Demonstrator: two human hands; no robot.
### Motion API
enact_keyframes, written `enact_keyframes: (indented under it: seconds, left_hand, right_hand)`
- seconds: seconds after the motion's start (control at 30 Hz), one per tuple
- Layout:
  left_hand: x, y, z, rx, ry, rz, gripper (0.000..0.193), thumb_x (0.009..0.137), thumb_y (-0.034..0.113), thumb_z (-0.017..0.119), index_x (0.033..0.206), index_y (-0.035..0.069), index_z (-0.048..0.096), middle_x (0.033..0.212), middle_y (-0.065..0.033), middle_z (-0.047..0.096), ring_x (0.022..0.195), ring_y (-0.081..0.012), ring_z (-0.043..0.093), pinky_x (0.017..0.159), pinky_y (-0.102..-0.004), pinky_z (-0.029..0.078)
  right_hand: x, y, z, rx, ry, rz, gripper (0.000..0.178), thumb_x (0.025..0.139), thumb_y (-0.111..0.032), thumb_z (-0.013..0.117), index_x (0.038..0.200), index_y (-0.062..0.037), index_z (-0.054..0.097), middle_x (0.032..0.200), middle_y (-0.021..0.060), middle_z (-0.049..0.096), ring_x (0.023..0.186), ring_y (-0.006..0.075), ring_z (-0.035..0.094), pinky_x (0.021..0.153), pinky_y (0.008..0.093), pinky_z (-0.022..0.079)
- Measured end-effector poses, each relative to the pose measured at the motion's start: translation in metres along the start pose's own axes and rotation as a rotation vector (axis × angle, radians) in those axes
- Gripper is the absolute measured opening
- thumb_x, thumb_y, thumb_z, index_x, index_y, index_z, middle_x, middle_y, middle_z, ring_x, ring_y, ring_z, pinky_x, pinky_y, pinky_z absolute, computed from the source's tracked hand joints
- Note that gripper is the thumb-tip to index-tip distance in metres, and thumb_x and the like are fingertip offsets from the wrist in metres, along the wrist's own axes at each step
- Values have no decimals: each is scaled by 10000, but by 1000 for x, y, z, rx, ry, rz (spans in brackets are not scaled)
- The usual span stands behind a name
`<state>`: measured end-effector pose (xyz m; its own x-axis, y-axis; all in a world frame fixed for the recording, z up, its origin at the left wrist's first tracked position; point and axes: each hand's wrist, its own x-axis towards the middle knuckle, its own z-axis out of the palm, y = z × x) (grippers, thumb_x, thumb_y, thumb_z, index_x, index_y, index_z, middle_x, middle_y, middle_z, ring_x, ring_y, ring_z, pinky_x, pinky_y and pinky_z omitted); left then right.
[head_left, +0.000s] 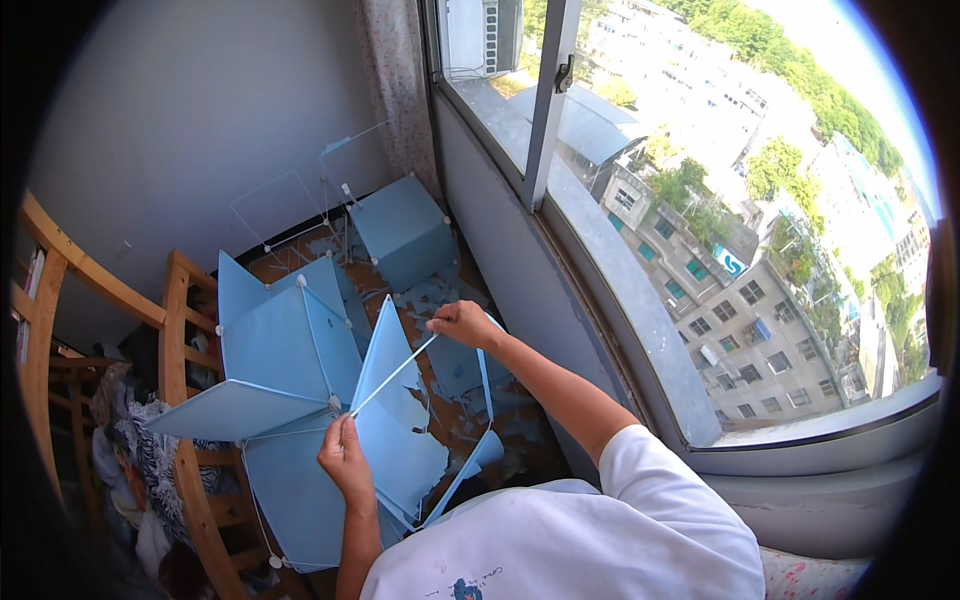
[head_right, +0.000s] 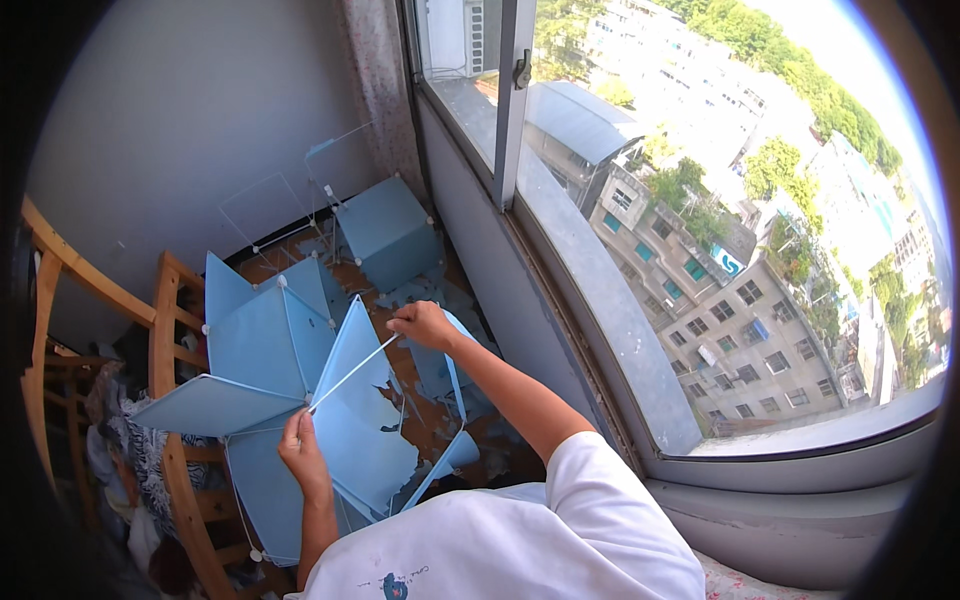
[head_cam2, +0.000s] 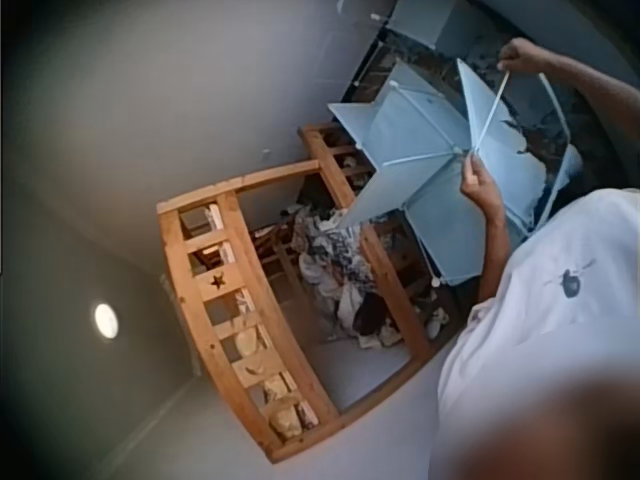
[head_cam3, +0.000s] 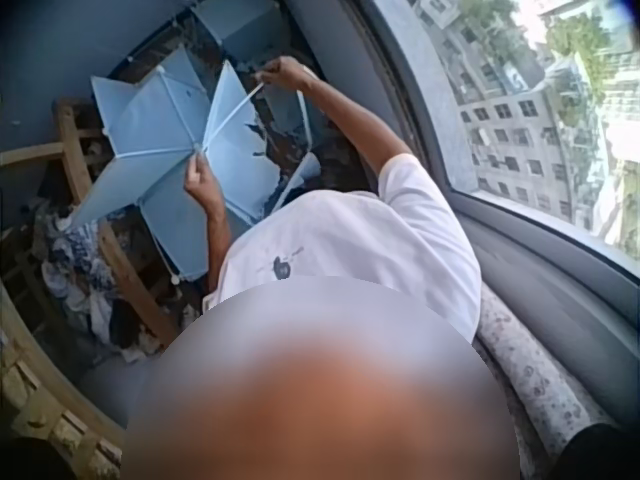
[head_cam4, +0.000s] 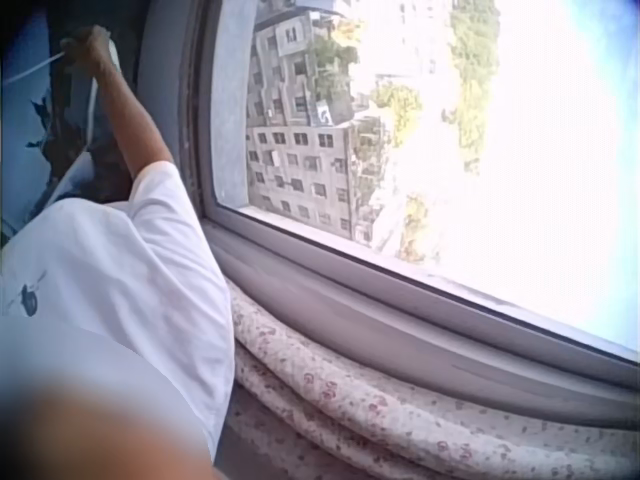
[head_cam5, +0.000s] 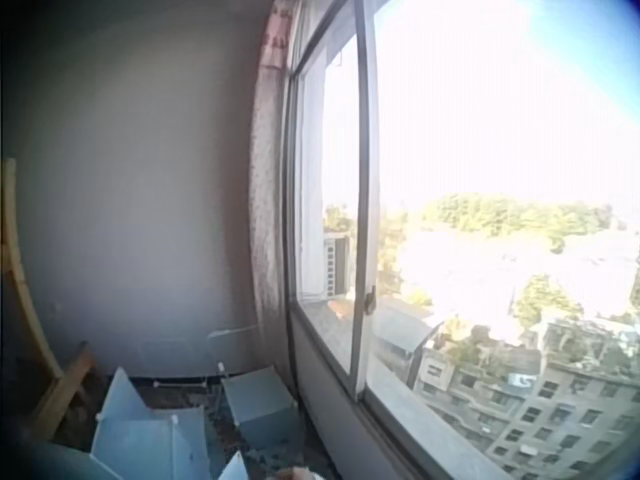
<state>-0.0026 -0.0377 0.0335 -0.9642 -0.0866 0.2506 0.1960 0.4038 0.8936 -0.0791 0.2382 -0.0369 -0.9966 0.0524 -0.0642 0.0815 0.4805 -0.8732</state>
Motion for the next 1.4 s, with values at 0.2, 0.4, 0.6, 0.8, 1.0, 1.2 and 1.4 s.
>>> enact_keyframes:
  seconds: [0.2,0.4,0.6,0.8,1.0,1.2,1.4]
  left_hand:
    - [3,-5,-3,-109,-11,-140,212,884,138,541,911,-52,630,757,-46,605,686,-96,500,625,-243,411]
    - [9,-7,-6,-168,-21,-159,217,892,145,538,910,-48,635,758,-35,602,678,-81,483,609,-236,397]
    - [10,-11,-10,-234,-7,-192,207,887,145,551,912,-37,647,763,-34,612,677,-74,502,614,-220,401]
    - [7,-7,-8,-201,-19,-157,185,881,128,563,920,-31,650,730,-17,597,652,-62,479,590,-210,385]
    - [4,-7,-14,-164,3,-148,181,879,129,565,913,-29,647,686,2,563,615,-56,442,553,-207,357]
    - [3,-14,-16,-158,20,-132,187,882,140,566,922,-22,650,678,5,560,601,-54,434,542,-208,357]
    - [2,-14,-21,-150,19,-135,193,888,149,561,925,-18,651,676,2,558,609,-57,436,551,-211,363]
  right_hand:
    - [-8,-6,-18,-90,-11,-247,342,818,-335,626,1019,-58,634,1039,125,610,987,273,571,847,353,459]
    - [-15,3,-21,-356,148,-507,308,768,-228,671,1007,-41,619,1058,110,604,1021,289,552,919,388,423]
    - [-10,10,-27,-467,267,-586,235,777,-102,624,1000,-30,612,1045,94,621,1025,255,558,979,395,380]
    - [2,18,-34,-411,97,-517,155,768,-86,625,904,-18,657,881,114,660,803,272,627,721,339,510]
    - [14,7,-39,-362,-67,-412,152,797,-119,633,916,-32,668,832,107,664,693,243,634,636,305,494]
    - [17,5,-15,-499,224,-422,163,779,-112,639,902,-9,659,935,121,643,779,274,623,723,341,498]
    - [18,11,-17,-480,204,-467,132,760,-60,636,873,2,665,908,125,642,776,286,618,723,342,502]
